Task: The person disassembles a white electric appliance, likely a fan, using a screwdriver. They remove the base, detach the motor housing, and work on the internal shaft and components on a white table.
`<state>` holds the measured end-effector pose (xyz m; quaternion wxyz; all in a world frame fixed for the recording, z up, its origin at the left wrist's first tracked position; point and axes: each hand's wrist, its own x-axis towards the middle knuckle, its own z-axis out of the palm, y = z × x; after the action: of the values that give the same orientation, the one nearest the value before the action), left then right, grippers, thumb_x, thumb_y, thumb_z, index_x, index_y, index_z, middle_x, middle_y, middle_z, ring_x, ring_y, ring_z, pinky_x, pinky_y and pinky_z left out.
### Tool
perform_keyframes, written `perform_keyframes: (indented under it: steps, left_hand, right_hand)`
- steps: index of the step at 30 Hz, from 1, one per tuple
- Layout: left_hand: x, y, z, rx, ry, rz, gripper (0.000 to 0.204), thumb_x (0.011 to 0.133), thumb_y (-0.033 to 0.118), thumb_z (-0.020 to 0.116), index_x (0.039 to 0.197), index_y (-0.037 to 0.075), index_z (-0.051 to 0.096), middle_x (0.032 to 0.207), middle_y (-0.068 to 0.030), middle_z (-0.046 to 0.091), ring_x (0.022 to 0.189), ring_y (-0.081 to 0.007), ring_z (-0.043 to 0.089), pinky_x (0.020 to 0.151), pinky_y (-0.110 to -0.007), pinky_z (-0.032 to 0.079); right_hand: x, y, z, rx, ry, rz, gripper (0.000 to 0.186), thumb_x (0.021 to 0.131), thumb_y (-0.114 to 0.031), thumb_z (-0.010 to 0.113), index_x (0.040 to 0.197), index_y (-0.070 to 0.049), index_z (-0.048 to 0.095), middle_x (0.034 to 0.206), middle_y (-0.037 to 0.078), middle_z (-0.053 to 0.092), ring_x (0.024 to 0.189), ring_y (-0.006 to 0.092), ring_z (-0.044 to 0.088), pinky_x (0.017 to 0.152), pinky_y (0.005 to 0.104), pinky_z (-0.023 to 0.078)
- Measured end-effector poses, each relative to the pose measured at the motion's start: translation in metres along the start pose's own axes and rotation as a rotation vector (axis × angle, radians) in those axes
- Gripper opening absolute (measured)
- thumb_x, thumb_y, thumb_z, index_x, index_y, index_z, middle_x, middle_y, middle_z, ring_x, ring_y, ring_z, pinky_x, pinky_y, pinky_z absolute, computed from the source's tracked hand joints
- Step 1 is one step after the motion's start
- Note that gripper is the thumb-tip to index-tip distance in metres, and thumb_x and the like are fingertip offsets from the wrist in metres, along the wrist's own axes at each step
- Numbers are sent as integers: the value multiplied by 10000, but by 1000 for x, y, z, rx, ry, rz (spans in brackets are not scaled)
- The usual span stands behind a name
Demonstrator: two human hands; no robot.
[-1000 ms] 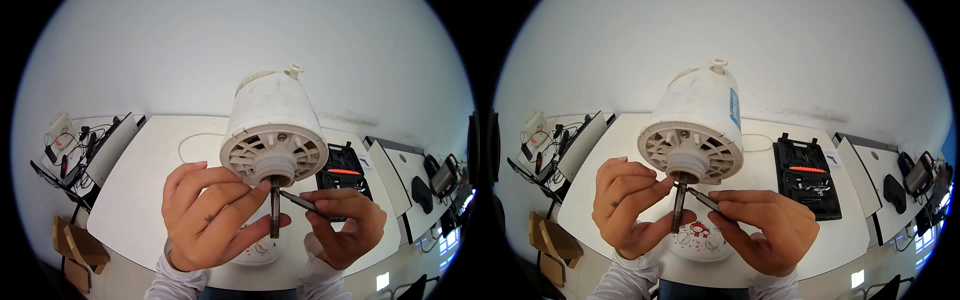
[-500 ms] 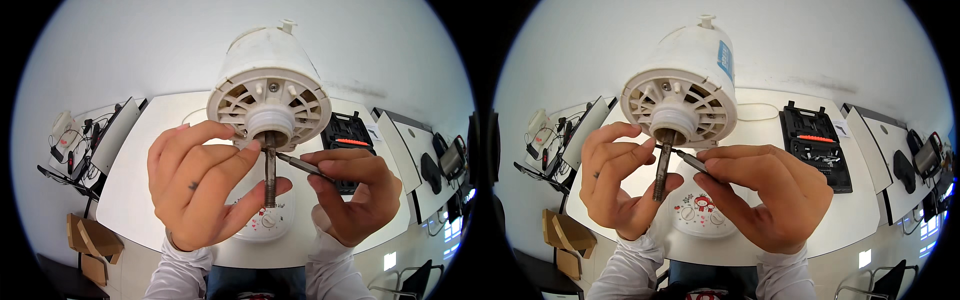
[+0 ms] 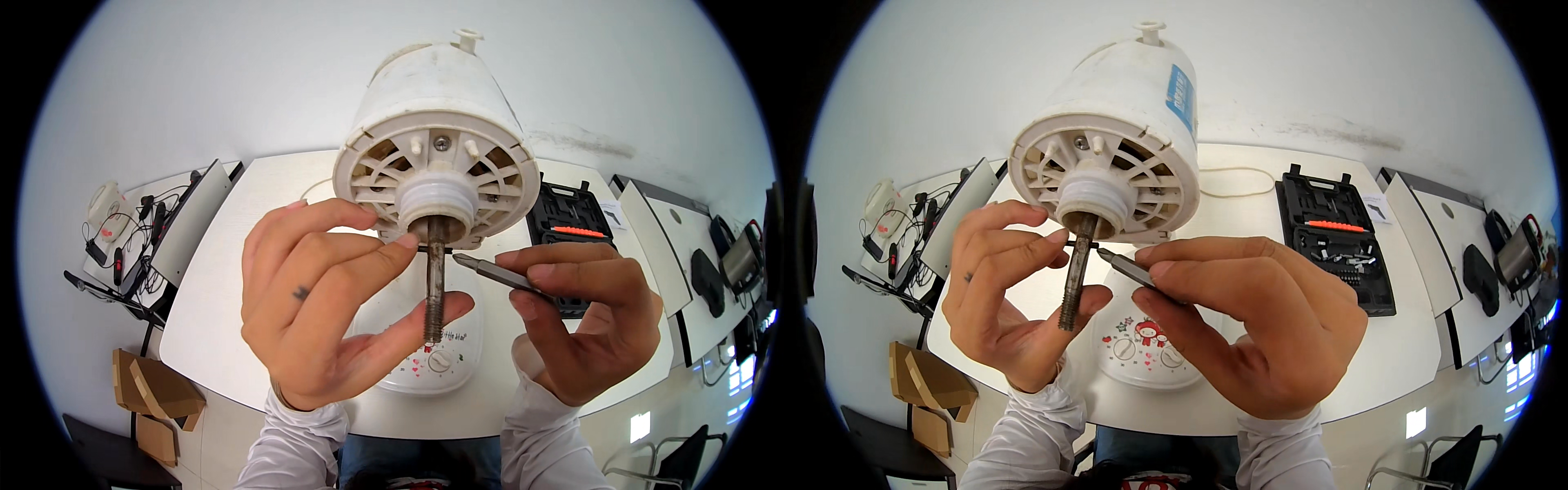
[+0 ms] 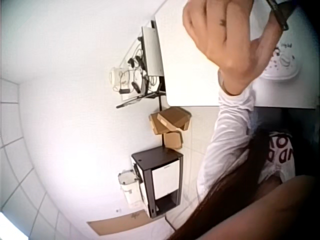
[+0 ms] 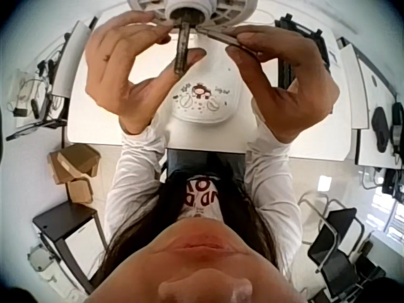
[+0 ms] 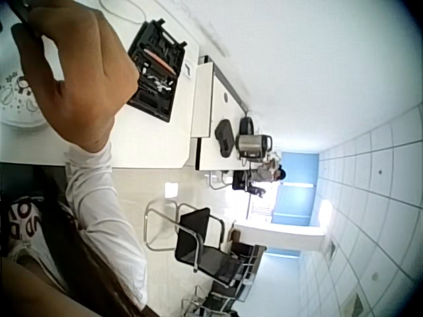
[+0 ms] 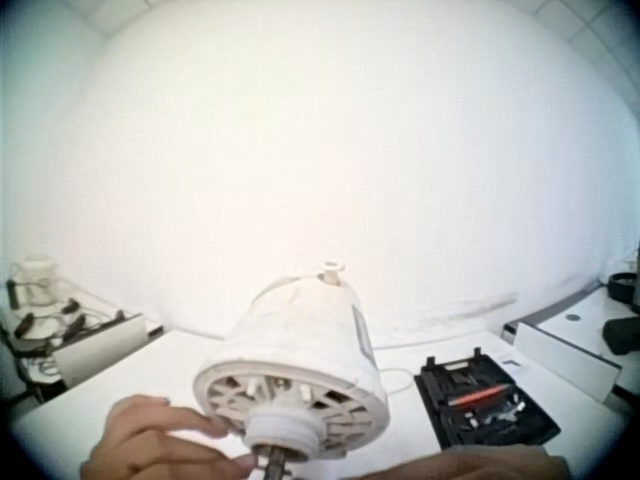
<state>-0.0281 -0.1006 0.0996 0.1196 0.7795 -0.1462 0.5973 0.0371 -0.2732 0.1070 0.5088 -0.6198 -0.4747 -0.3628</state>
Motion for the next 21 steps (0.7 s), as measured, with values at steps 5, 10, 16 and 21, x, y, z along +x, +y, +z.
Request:
perform_keyframes:
  steps: [5,10,16,21]
  left_hand:
    - [-2,1,3,-39,4,-43,447,568,286,860,826,-3,639,686,-62,606,812,-288,601,701,-380,474]
    - [-1,3,3,-20,-14,-23,406,552,248,854,786,-4,639,686,-66,607,814,-288,605,692,-380,466]
    - [-1,7,6,-23,-2,-20,377,518,213,846,751,-4,646,692,-69,616,786,-280,614,682,-377,461]
    - [0,9,7,-24,-18,-4,325,485,166,834,693,9,640,671,-68,602,742,-269,609,674,-366,456]
  right_hand:
    - [0,1,1,-2,2,-10,234,645,50,707,824,1,566,732,198,672,668,215,666,630,257,506]
    - [0,-1,3,8,3,8,233,645,48,707,825,2,566,733,198,672,673,218,666,640,266,506]
    - [0,0,2,-17,-22,-20,232,644,56,698,828,0,567,740,197,673,678,220,666,653,266,504]
    - [-2,1,8,5,-1,25,231,645,61,685,837,6,569,746,197,673,683,221,661,672,276,502]
